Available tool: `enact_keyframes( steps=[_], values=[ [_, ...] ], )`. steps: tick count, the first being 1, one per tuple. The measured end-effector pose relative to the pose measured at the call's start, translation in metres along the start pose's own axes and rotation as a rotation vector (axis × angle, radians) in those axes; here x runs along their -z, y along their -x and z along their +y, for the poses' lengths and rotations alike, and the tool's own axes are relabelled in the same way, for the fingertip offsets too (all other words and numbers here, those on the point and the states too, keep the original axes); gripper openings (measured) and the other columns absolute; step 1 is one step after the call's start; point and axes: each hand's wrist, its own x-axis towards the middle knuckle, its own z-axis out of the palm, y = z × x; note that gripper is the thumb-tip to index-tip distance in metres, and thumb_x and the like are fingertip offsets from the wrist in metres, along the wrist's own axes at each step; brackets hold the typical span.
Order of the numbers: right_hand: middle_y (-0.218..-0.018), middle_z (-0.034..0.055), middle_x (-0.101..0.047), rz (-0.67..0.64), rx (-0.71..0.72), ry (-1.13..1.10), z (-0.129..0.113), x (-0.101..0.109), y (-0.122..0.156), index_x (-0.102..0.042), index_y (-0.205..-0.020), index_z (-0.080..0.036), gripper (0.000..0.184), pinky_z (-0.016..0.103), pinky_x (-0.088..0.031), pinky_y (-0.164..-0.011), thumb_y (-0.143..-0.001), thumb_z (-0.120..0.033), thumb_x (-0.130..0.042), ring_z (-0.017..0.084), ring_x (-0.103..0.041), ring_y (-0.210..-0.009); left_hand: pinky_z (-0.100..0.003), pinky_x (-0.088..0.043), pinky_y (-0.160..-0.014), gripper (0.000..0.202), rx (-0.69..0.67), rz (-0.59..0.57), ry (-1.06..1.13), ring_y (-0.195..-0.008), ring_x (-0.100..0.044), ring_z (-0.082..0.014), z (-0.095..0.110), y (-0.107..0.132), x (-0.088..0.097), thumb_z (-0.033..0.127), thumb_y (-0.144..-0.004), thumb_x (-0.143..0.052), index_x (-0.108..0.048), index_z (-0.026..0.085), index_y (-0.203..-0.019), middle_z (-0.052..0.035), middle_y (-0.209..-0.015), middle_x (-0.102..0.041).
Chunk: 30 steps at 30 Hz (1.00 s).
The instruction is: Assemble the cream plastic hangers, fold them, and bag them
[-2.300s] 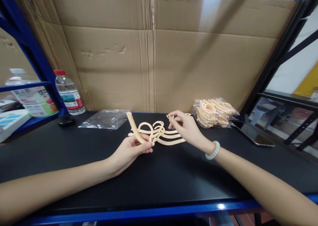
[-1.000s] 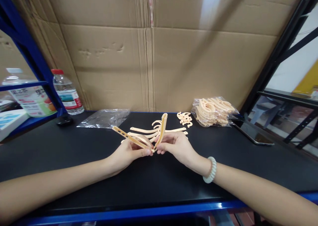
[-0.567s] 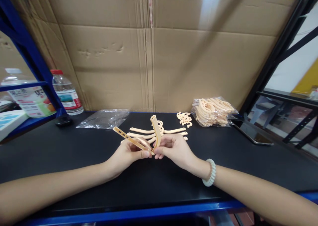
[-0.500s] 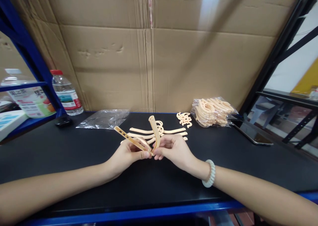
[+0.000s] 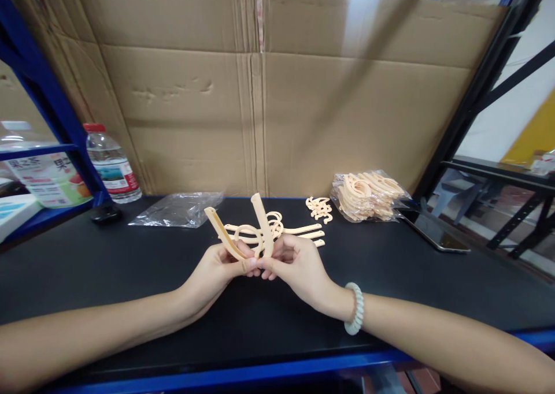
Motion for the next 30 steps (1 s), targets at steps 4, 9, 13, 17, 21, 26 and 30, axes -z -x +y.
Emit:
enact_keyframes(
  steps=[4, 9, 13, 17, 21, 26, 30],
  values=[
    [-0.064, 0.0008, -0.065, -0.026, -0.007, -0.014, 0.002, 0.001, -0.005, -0.055, -0.069, -0.017, 0.033, 0.026, -0.054, -0.053, -0.069, -0.039, -0.080, 0.015, -0.064, -0.058, -0.028, -0.051, -0.066, 0.026, 0.020, -0.018, 0.000, -0.066, -0.062, -0.0148, 0.000, 0.001, -0.001, 0.030, -0.064, -0.083, -0.066, 0.012, -0.073, -0.0031, -0.070, -0.067],
    [-0.085, 0.0015, -0.064, -0.097, -0.022, -0.053, -0.006, 0.021, -0.013, -0.061, -0.085, -0.018, 0.028, 0.019, -0.050, -0.050, -0.071, -0.034, -0.079, 0.011, -0.060, -0.067, -0.028, -0.054, -0.066, 0.028, 0.046, 0.011, -0.040, -0.063, -0.064, -0.0140, 0.005, 0.000, 0.006, 0.030, -0.064, -0.084, -0.064, 0.013, -0.075, -0.0020, -0.073, -0.067],
    [-0.077, 0.0005, -0.064, -0.258, -0.052, 0.090, -0.025, 0.054, -0.023, -0.062, -0.087, -0.017, 0.024, 0.022, -0.053, -0.054, -0.074, -0.031, -0.077, 0.010, -0.060, -0.062, -0.025, -0.054, -0.066, 0.028, 0.014, 0.031, -0.053, -0.063, -0.064, -0.0125, 0.014, -0.004, 0.014, 0.027, -0.063, -0.084, -0.064, 0.012, -0.074, -0.0010, -0.071, -0.066],
    [-0.072, 0.0007, -0.067, -0.441, -0.047, 0.397, -0.040, 0.081, -0.031, -0.062, -0.083, -0.017, 0.022, 0.024, -0.052, -0.056, -0.076, -0.034, -0.074, 0.012, -0.063, -0.061, -0.021, -0.052, -0.065, 0.024, 0.064, 0.026, -0.073, -0.068, -0.066, -0.0126, 0.023, -0.009, 0.021, 0.028, -0.068, -0.081, -0.065, 0.012, -0.077, -0.0038, -0.075, -0.069],
    [-0.070, 0.0004, -0.067, -0.530, 0.012, 0.693, -0.049, 0.099, -0.033, -0.067, -0.078, -0.017, 0.020, 0.023, -0.047, -0.056, -0.075, -0.035, -0.073, 0.013, -0.062, -0.063, -0.024, -0.053, -0.070, 0.022, 0.134, 0.030, -0.086, -0.076, -0.068, -0.0161, 0.031, -0.019, 0.034, 0.027, -0.070, -0.079, -0.064, 0.012, -0.077, -0.0054, -0.078, -0.069],
    [-0.073, 0.0002, -0.068, -0.615, 0.018, 0.887, -0.050, 0.113, -0.033, -0.069, -0.076, -0.018, 0.015, 0.023, -0.045, -0.059, -0.073, -0.032, -0.074, 0.014, -0.062, -0.066, -0.028, -0.053, -0.072, 0.021, 0.114, -0.251, -0.366, -0.075, -0.067, -0.0180, 0.043, -0.039, 0.057, 0.029, -0.068, -0.078, -0.064, 0.014, -0.074, -0.0019, -0.072, -0.066],
    [-0.069, -0.0016, -0.066, -0.584, 0.059, 0.964, -0.043, 0.114, -0.035, -0.068, -0.073, -0.019, 0.008, 0.023, -0.042, -0.058, -0.074, -0.026, -0.071, 0.012, -0.059, -0.062, -0.022, -0.043, -0.059, 0.011, -0.286, -0.503, -0.973, -0.065, -0.060, -0.0142, 0.054, -0.043, 0.065, 0.027, -0.078, -0.069, -0.067, 0.017, -0.073, -0.0008, -0.070, -0.066]
  ],
)
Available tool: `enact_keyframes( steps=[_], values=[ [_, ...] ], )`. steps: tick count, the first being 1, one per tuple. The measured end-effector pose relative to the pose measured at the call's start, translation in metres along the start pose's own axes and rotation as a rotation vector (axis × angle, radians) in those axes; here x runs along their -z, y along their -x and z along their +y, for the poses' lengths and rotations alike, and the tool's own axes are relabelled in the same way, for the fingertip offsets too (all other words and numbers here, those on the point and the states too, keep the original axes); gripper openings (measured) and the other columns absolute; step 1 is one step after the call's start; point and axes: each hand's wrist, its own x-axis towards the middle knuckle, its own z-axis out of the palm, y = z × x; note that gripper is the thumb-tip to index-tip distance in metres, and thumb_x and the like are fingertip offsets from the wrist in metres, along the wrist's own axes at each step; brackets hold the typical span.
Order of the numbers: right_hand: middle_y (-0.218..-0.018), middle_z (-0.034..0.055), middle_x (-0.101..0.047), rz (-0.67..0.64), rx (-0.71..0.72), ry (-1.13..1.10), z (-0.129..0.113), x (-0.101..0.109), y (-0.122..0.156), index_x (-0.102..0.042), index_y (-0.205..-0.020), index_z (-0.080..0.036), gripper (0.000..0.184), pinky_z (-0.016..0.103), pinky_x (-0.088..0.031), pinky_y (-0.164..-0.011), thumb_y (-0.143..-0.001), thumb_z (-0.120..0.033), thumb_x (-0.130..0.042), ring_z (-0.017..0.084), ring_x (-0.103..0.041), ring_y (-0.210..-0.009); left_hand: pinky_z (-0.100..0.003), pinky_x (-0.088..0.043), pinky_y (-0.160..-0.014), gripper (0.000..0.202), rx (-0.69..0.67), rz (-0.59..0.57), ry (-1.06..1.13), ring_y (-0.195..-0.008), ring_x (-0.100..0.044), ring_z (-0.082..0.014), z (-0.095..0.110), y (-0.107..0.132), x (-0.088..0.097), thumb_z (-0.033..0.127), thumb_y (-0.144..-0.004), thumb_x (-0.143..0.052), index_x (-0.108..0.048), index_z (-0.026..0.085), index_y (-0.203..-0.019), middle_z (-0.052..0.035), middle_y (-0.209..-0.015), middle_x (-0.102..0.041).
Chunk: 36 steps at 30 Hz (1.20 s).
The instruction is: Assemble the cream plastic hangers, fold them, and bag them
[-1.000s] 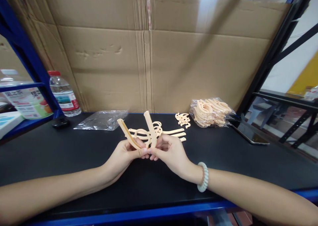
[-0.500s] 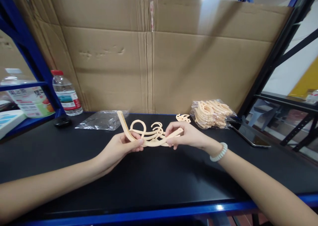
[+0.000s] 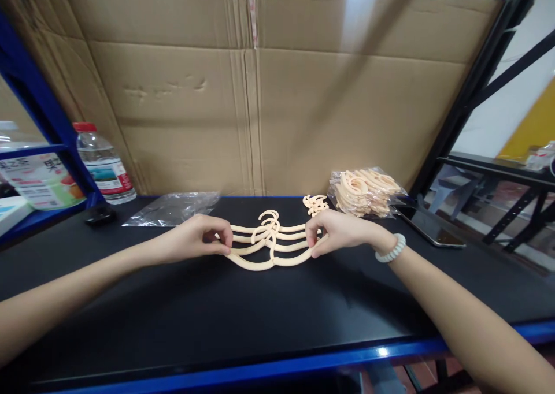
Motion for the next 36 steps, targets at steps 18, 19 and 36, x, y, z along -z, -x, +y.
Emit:
enact_keyframes(
  steps=[18, 19, 36],
  values=[
    [-0.109, 0.0073, -0.064, 0.061, 0.061, 0.099, 0.004, -0.015, -0.009, -0.063, -0.074, -0.019, 0.007, 0.036, -0.044, -0.090, -0.081, -0.019, -0.064, 0.025, -0.058, -0.106, -0.036, -0.048, -0.076, 0.017, -0.308, 0.080, -0.894, -0.091, -0.056, -0.0245, 0.003, 0.006, -0.026, 0.010, -0.089, -0.041, -0.057, 0.015, -0.085, -0.0121, -0.100, -0.061],
    [-0.106, 0.0071, -0.065, 0.064, 0.050, 0.104, 0.003, -0.016, -0.010, -0.062, -0.073, -0.018, 0.008, 0.035, -0.045, -0.088, -0.081, -0.018, -0.063, 0.024, -0.060, -0.102, -0.036, -0.049, -0.080, 0.018, -0.290, 0.117, -0.863, -0.096, -0.056, -0.0249, -0.001, 0.006, -0.030, 0.009, -0.089, -0.040, -0.057, 0.016, -0.088, -0.0123, -0.105, -0.061],
    [-0.114, 0.0113, -0.064, 0.298, 0.098, 0.126, 0.029, -0.038, -0.026, -0.056, -0.084, -0.018, 0.007, 0.036, -0.048, -0.090, -0.084, -0.011, -0.053, 0.023, -0.060, -0.105, -0.035, -0.051, -0.073, 0.018, -0.075, 0.244, -0.663, -0.083, -0.061, -0.0227, -0.030, 0.000, -0.033, 0.014, -0.092, -0.037, -0.054, 0.016, -0.085, -0.0104, -0.090, -0.063]
  ],
)
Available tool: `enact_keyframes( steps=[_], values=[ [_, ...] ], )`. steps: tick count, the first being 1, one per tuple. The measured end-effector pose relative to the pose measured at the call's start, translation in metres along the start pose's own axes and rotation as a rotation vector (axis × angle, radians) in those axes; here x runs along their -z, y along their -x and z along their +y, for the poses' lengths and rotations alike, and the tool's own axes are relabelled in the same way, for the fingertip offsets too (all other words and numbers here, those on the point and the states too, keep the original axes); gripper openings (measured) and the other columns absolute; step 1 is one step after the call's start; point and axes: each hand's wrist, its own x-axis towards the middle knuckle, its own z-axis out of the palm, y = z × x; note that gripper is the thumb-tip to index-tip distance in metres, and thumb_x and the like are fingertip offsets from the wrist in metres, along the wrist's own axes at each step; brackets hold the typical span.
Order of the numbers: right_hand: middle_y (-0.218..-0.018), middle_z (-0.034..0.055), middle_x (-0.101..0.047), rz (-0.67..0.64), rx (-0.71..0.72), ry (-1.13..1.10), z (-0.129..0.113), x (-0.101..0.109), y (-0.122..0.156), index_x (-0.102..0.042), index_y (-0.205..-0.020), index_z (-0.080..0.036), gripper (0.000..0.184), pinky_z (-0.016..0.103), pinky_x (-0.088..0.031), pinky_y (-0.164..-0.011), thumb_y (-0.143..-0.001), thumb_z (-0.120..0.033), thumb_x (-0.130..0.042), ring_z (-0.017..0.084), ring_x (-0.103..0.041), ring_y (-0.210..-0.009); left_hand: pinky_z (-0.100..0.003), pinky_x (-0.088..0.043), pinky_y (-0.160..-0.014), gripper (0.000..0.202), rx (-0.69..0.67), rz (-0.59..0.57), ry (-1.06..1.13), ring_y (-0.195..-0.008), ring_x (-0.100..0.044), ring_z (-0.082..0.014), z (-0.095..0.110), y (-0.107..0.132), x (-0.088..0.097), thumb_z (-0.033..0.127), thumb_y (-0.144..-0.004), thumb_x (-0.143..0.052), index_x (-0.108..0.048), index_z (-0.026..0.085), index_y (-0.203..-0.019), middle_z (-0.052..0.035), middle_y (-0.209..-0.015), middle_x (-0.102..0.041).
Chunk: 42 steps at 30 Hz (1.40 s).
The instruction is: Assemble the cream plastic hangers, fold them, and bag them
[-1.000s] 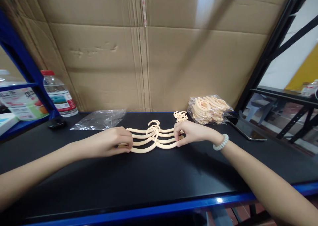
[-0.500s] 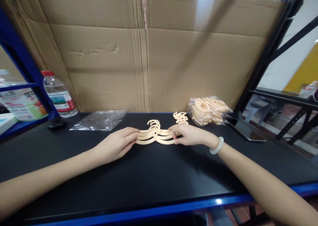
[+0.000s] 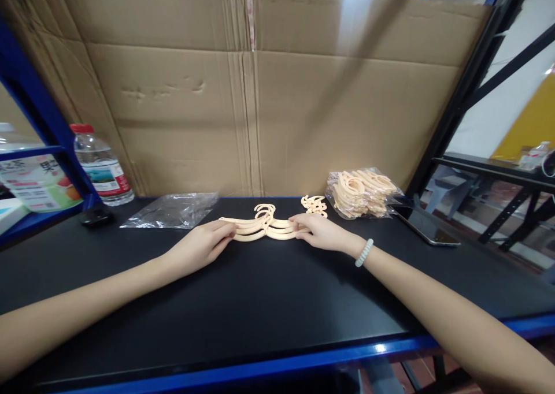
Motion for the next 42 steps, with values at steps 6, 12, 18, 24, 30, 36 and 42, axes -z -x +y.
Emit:
enact_keyframes(
  steps=[6, 12, 18, 24, 30, 36, 42],
  values=[
    [-0.112, 0.0105, -0.065, 0.016, -0.012, 0.013, 0.0020, -0.0021, -0.0006, -0.058, -0.089, -0.017, 0.007, 0.036, -0.049, -0.091, -0.085, -0.012, -0.054, 0.021, -0.062, -0.101, -0.032, -0.051, -0.077, 0.016, -0.011, 0.054, 0.050, -0.088, -0.063, -0.0216, -0.0050, 0.0001, -0.0048, 0.014, -0.090, -0.042, -0.058, 0.018, -0.092, -0.0081, -0.093, -0.065],
    [-0.114, 0.0113, -0.064, 0.038, 0.005, 0.040, 0.0023, -0.0036, 0.0000, -0.059, -0.092, -0.017, 0.010, 0.039, -0.048, -0.092, -0.085, -0.012, -0.055, 0.022, -0.062, -0.104, -0.033, -0.051, -0.077, 0.017, -0.013, 0.055, 0.050, -0.088, -0.063, -0.0214, -0.0066, 0.0008, -0.0057, 0.014, -0.091, -0.042, -0.058, 0.018, -0.094, -0.0084, -0.093, -0.065],
    [-0.113, 0.0112, -0.065, 0.046, 0.018, 0.043, 0.0023, -0.0040, 0.0003, -0.059, -0.092, -0.018, 0.011, 0.039, -0.049, -0.092, -0.084, -0.012, -0.054, 0.023, -0.061, -0.105, -0.032, -0.051, -0.077, 0.017, -0.018, 0.081, 0.060, -0.088, -0.063, -0.0213, -0.0067, 0.0012, -0.0062, 0.015, -0.091, -0.043, -0.059, 0.019, -0.094, -0.0078, -0.094, -0.065],
    [-0.112, 0.0104, -0.065, 0.042, 0.029, 0.050, 0.0020, -0.0036, -0.0004, -0.059, -0.092, -0.018, 0.012, 0.037, -0.049, -0.091, -0.084, -0.010, -0.054, 0.022, -0.062, -0.103, -0.033, -0.051, -0.079, 0.018, -0.010, 0.067, 0.069, -0.090, -0.062, -0.0216, -0.0061, 0.0013, -0.0057, 0.014, -0.091, -0.042, -0.059, 0.018, -0.094, -0.0085, -0.095, -0.065],
    [-0.110, 0.0102, -0.065, 0.039, 0.030, 0.046, 0.0014, -0.0026, -0.0003, -0.058, -0.090, -0.017, 0.012, 0.038, -0.049, -0.090, -0.083, -0.009, -0.054, 0.022, -0.062, -0.101, -0.035, -0.051, -0.079, 0.020, -0.009, 0.024, 0.051, -0.090, -0.061, -0.0228, -0.0046, -0.0001, -0.0037, 0.014, -0.092, -0.039, -0.058, 0.016, -0.095, -0.0104, -0.095, -0.064],
    [-0.105, 0.0082, -0.066, 0.037, 0.037, 0.020, 0.0006, 0.0005, -0.0017, -0.058, -0.090, -0.019, 0.012, 0.039, -0.048, -0.093, -0.084, -0.009, -0.054, 0.023, -0.060, -0.107, -0.034, -0.052, -0.076, 0.021, -0.044, 0.044, 0.044, -0.087, -0.062, -0.0214, -0.0052, -0.0013, -0.0022, 0.015, -0.093, -0.036, -0.057, 0.017, -0.092, -0.0092, -0.094, -0.064],
    [-0.107, 0.0094, -0.067, 0.047, 0.041, 0.030, 0.0014, 0.0031, -0.0020, -0.059, -0.092, -0.018, 0.013, 0.039, -0.049, -0.093, -0.085, -0.009, -0.053, 0.023, -0.061, -0.107, -0.033, -0.053, -0.077, 0.020, -0.048, 0.065, 0.040, -0.088, -0.063, -0.0212, -0.0045, -0.0028, -0.0027, 0.013, -0.091, -0.039, -0.058, 0.018, -0.093, -0.0086, -0.094, -0.065]
  ],
)
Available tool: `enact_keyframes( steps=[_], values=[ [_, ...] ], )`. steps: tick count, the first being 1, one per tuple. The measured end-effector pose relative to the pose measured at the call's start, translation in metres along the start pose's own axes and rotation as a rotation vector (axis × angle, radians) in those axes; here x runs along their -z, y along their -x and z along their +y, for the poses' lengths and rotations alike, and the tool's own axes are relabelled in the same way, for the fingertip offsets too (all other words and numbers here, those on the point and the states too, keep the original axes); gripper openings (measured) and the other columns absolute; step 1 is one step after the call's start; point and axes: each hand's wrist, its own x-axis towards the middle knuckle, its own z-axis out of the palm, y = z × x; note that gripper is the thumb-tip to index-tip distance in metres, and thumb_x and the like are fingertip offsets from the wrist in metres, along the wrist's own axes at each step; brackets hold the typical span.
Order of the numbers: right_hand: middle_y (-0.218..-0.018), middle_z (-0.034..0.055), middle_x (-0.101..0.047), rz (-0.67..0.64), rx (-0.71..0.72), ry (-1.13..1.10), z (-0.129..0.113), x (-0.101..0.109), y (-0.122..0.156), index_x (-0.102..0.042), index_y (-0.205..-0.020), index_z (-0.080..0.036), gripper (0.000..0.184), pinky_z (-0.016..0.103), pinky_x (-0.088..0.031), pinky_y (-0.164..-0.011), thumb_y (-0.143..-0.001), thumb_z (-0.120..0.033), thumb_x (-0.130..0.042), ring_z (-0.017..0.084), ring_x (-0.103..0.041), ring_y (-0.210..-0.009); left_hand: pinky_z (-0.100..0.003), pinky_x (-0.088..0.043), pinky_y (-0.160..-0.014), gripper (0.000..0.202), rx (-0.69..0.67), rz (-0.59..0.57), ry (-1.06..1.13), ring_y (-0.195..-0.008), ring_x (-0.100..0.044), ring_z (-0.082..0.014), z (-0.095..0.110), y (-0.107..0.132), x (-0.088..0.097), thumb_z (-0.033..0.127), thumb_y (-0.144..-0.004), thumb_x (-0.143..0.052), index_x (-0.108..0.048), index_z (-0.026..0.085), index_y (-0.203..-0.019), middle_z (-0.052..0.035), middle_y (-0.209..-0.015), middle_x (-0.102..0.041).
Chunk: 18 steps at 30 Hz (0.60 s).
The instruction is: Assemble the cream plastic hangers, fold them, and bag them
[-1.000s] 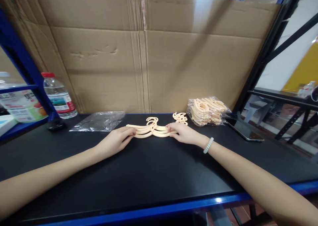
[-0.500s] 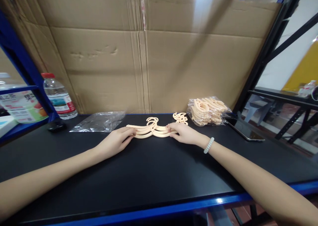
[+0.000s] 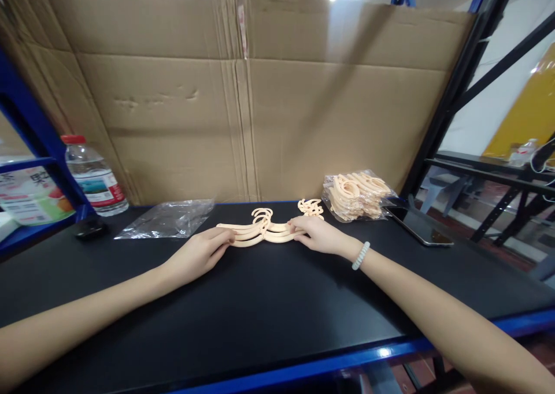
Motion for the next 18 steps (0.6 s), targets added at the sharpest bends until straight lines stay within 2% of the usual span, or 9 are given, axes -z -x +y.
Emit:
enact_keyframes(
  steps=[10, 18],
  values=[
    [-0.108, 0.0095, -0.067, 0.006, -0.005, -0.013, 0.015, -0.001, 0.000, -0.060, -0.103, -0.016, 0.017, 0.037, -0.051, -0.087, -0.087, -0.012, -0.053, 0.020, -0.065, -0.094, -0.034, -0.053, -0.079, 0.020, -0.012, -0.010, 0.019, -0.091, -0.063, -0.0217, 0.002, -0.004, 0.000, 0.013, -0.090, -0.040, -0.059, 0.018, -0.093, -0.0092, -0.097, -0.065],
    [-0.108, 0.0105, -0.066, 0.035, 0.039, 0.082, 0.013, 0.000, -0.002, -0.063, -0.093, -0.017, 0.012, 0.042, -0.048, -0.092, -0.086, -0.013, -0.055, 0.022, -0.062, -0.100, -0.035, -0.053, -0.078, 0.020, -0.006, -0.026, -0.017, -0.091, -0.062, -0.0220, 0.007, -0.003, 0.002, 0.009, -0.088, -0.039, -0.058, 0.017, -0.088, -0.0104, -0.097, -0.065]
  ],
)
